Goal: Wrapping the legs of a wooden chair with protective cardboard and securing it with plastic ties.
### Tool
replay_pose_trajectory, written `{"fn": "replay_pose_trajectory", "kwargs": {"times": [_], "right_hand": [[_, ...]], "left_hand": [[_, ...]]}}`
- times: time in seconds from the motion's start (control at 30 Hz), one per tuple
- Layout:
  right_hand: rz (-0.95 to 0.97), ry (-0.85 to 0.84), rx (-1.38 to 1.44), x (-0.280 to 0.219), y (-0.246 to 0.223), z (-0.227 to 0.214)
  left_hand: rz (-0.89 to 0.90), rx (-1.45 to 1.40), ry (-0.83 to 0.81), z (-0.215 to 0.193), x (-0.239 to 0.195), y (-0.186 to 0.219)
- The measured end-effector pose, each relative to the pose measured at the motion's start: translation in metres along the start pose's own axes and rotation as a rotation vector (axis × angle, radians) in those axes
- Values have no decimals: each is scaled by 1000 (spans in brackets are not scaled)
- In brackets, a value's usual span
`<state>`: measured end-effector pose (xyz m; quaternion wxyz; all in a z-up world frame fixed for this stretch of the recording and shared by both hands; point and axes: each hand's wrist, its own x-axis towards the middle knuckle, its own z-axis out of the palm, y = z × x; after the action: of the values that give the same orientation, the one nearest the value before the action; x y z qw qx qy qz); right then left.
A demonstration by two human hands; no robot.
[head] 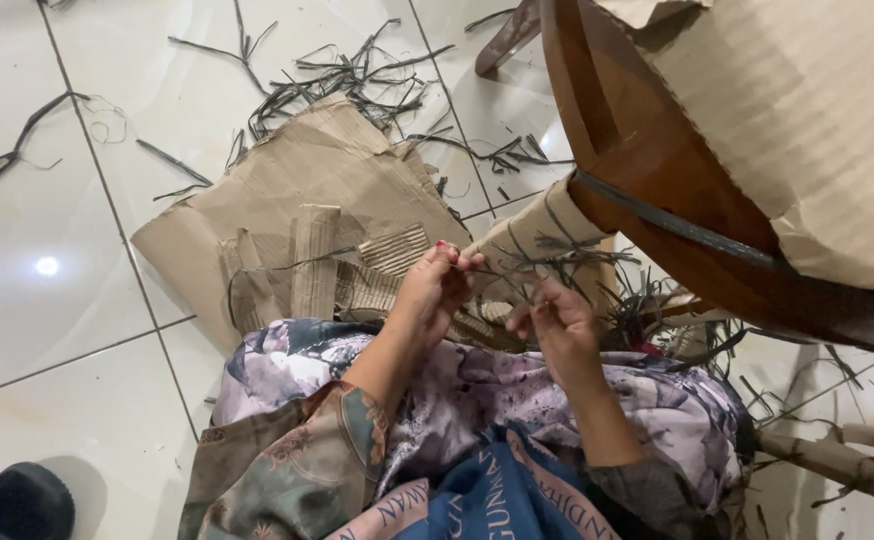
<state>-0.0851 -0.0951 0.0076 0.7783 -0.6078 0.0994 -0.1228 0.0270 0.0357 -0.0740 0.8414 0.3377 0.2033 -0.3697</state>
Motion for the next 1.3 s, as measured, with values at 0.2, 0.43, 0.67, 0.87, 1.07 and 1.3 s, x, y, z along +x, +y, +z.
{"fn": "replay_pose_trajectory", "kwargs": {"times": [0.2, 0.43, 0.67, 0.87, 1.07, 1.3], "right_hand": [[-320, -144, -969, 5, 40, -31], [-565, -79, -1372, 33, 70, -60], [-484, -42, -1207, 24, 33, -29], [-351, 42, -1038, 10, 36, -33], [-269, 68, -930, -1, 21, -9], [-451, 36, -933, -12, 9, 26]], "left_hand": [[9, 81, -95, -7, 22, -4], [-34, 237, -81, 2, 9, 5], [-159, 648, -42, 20, -22, 23], [-46, 893, -73, 19, -18, 20], [32, 1001, -75, 29, -29, 28], [39, 997, -90, 43, -45, 34]]}}
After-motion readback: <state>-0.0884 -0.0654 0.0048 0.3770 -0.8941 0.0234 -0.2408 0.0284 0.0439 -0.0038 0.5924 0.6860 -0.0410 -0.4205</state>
